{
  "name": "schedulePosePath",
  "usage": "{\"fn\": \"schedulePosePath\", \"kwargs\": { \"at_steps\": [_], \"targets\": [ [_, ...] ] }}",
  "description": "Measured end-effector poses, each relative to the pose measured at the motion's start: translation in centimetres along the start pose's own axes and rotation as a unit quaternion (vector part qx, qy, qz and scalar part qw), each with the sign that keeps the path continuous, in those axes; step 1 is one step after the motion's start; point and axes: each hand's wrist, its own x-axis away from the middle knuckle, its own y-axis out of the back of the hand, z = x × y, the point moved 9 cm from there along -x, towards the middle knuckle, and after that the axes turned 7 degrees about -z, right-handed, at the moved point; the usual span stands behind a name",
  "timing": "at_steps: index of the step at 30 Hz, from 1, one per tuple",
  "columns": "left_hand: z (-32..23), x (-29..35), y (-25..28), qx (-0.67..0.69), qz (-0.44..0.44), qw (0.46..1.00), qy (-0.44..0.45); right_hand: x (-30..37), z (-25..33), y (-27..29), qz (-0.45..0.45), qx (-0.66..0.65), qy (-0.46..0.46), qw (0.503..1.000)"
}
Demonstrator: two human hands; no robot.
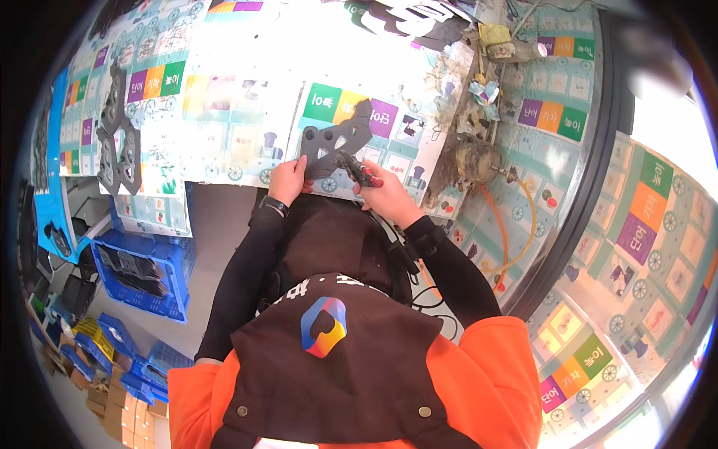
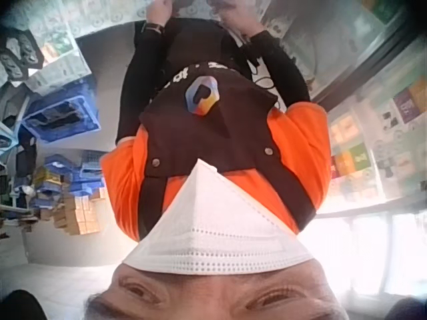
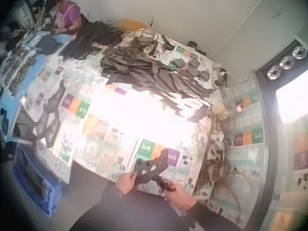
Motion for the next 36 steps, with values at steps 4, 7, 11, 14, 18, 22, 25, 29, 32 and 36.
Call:
{"fn": "schedulePosePath", "kwargs": {
  "at_steps": [4,7,11,14,18,22,25,29,32,36],
  "targets": [
    [0.3,-0.4,0.2,0.022,0.003,1.000,-0.012,-1.0,1.4,-1.4,0.045,0.079,-0.029,0.995],
    [0.5,-0.6,0.1,0.035,0.013,0.999,-0.006,-1.8,2.0,-2.2,0.022,0.106,-0.020,0.994],
    [-0.1,-0.3,0.0,0.048,0.027,0.998,0.024,-2.4,2.0,-2.5,-0.017,0.086,-0.003,0.996],
    [0.1,-0.5,0.3,0.040,0.025,0.999,0.019,-3.4,1.1,-2.5,-0.013,0.124,-0.029,0.992],
    [0.0,-0.6,0.1,0.042,0.029,0.999,0.013,-4.1,0.4,-2.1,-0.025,0.100,0.011,0.995],
    [-0.1,-0.5,0.2,0.044,0.024,0.999,0.012,-4.6,0.6,-2.4,-0.025,0.090,0.066,0.993],
    [0.0,-0.5,0.2,0.041,0.022,0.999,0.012,-4.9,0.2,-2.4,-0.027,0.114,0.055,0.992],
    [0.0,-0.4,0.3,0.037,0.025,0.999,0.012,-4.7,0.7,-2.7,-0.022,0.136,0.056,0.989],
    [0.2,-0.5,0.3,0.041,0.026,0.999,0.019,-4.6,0.9,-3.0,-0.021,0.141,0.053,0.988],
    [0.2,-0.5,0.4,0.047,0.022,0.998,0.020,-4.5,0.8,-3.1,-0.018,0.143,0.061,0.988]
  ]
}}
